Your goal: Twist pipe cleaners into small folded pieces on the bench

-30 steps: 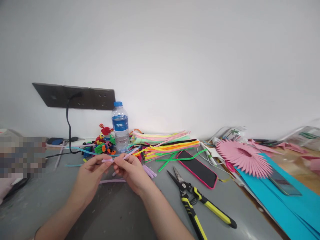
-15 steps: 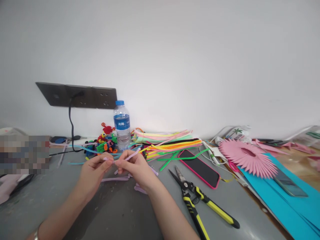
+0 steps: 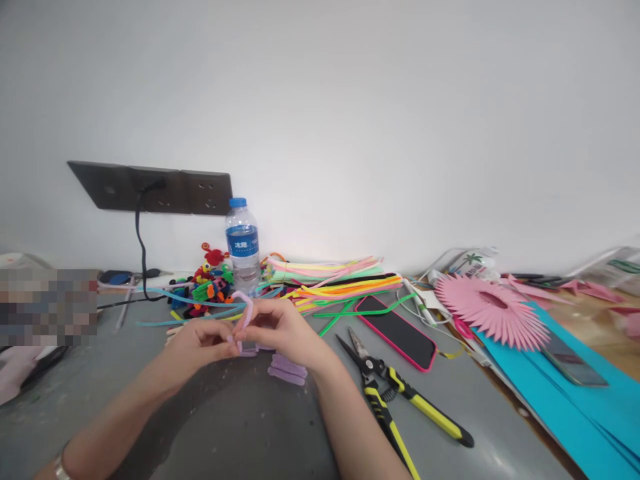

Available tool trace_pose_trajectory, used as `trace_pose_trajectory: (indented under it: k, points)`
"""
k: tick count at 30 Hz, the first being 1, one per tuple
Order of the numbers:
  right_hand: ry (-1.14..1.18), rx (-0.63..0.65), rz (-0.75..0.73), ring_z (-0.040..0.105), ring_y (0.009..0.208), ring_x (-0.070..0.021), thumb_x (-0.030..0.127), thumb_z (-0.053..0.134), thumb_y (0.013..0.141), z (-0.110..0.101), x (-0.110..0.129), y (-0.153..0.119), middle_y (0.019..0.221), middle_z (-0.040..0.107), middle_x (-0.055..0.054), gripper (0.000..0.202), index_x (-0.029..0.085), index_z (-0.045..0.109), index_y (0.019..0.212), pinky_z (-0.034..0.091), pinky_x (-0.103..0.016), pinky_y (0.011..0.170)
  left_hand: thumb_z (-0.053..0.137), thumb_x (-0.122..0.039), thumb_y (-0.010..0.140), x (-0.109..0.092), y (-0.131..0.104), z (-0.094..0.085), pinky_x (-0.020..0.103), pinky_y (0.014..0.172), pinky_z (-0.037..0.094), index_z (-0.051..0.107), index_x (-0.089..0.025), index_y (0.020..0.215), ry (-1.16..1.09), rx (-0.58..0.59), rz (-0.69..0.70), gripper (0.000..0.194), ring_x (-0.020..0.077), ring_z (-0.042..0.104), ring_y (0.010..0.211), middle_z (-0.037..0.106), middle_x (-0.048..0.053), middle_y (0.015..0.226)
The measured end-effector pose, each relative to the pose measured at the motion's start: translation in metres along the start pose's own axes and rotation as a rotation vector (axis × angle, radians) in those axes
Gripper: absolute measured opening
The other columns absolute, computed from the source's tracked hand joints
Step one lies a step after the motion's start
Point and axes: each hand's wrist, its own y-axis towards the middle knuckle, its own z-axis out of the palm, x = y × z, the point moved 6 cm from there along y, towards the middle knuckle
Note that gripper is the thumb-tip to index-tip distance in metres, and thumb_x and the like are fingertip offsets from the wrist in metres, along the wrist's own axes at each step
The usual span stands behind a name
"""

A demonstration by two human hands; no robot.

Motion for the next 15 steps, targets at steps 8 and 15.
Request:
trace_pose_trajectory:
  k: [8, 15]
  points:
    - [0.037, 0.217, 0.131, 0.06, 0.076, -0.0136, 0.032, 0.077, 0.074, 0.012, -0.006, -0.006, 0.081, 0.066, -0.003, 0.017, 0.016, 0.073, 0.078, 0.048, -0.027, 0.075, 0.074, -0.039, 0.07, -0.003, -0.009, 0.014, 0.023, 0.055, 0.029, 0.068, -0.016, 0.059, 0.128, 0.221, -0.108, 0.026, 0.0111, 0.038, 0.057, 0.048, -0.004, 0.056]
    - [0.049, 0.008, 0.105, 0.059, 0.068, -0.012, 0.03, 0.079, 0.071, 0.001, -0.011, 0.0, 0.074, 0.066, -0.001, 0.018, 0.016, 0.07, 0.075, 0.048, -0.025, 0.067, 0.071, -0.043, 0.074, 0.004, -0.003, 0.006, 0.021, 0.049, 0.032, 0.071, -0.015, 0.072, 0.035, 0.065, -0.072, 0.029, 0.0112, 0.043, 0.053, 0.057, 0.0, 0.062]
